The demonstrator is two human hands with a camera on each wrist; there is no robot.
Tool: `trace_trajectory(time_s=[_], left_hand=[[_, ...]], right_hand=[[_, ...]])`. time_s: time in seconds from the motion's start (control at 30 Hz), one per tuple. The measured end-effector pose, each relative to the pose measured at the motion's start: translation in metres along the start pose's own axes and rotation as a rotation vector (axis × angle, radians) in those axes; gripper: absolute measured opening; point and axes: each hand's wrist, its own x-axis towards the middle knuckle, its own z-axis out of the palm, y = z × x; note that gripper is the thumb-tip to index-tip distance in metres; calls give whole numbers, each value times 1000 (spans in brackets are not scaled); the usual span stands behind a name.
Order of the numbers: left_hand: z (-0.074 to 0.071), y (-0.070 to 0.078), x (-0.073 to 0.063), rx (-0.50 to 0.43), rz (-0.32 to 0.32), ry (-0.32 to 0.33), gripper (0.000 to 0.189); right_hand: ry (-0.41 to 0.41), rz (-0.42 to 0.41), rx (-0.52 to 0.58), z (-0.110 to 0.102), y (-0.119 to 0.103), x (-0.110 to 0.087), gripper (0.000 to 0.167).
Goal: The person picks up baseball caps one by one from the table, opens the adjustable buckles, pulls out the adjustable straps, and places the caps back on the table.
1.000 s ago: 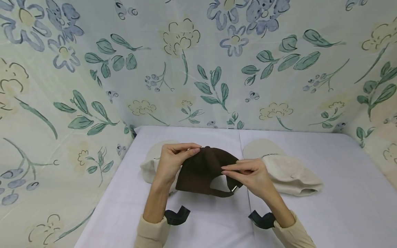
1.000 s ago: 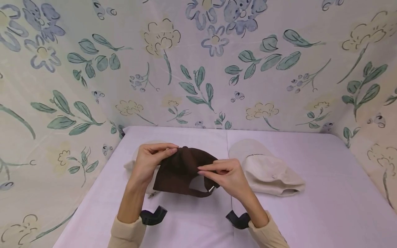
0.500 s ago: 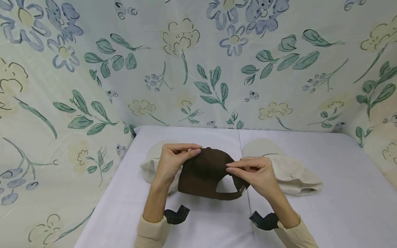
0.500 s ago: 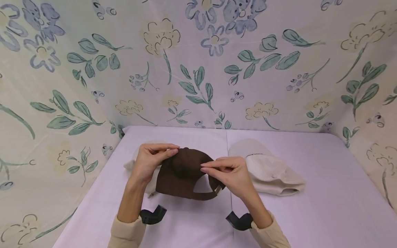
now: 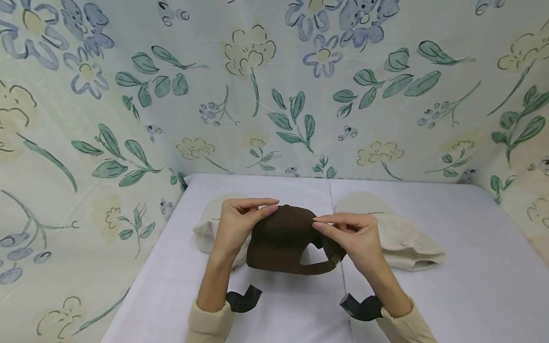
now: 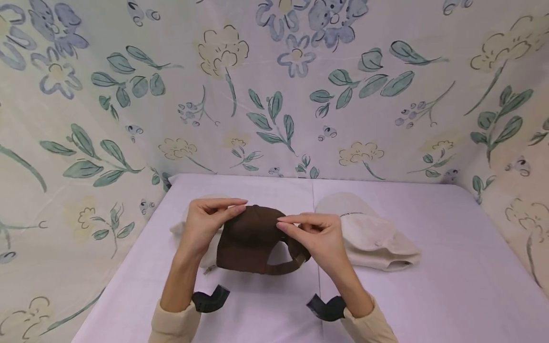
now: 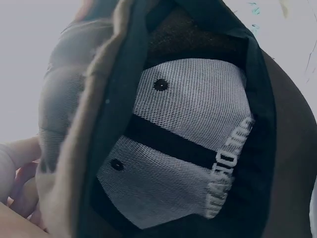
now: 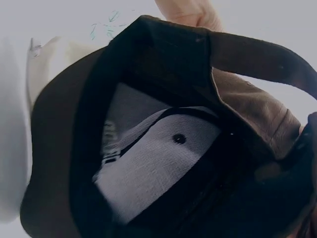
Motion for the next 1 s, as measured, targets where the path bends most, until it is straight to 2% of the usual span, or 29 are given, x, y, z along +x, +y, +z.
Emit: trace_trajectory(time_s=[0.27, 0.57, 0.8, 1.0], left_hand=[[8, 10, -7, 25, 18, -9, 15], [15, 21, -13, -43, 48, -55, 17], [19, 24, -16, -35, 71, -86, 15], [19, 26, -18, -21, 85, -86, 14]], right_hand=[[33, 14, 8, 6, -9, 6, 13], [102, 41, -24, 11, -13, 10, 15], [137, 46, -2, 14, -13, 16, 14], [164, 42, 43, 18, -13, 20, 13]])
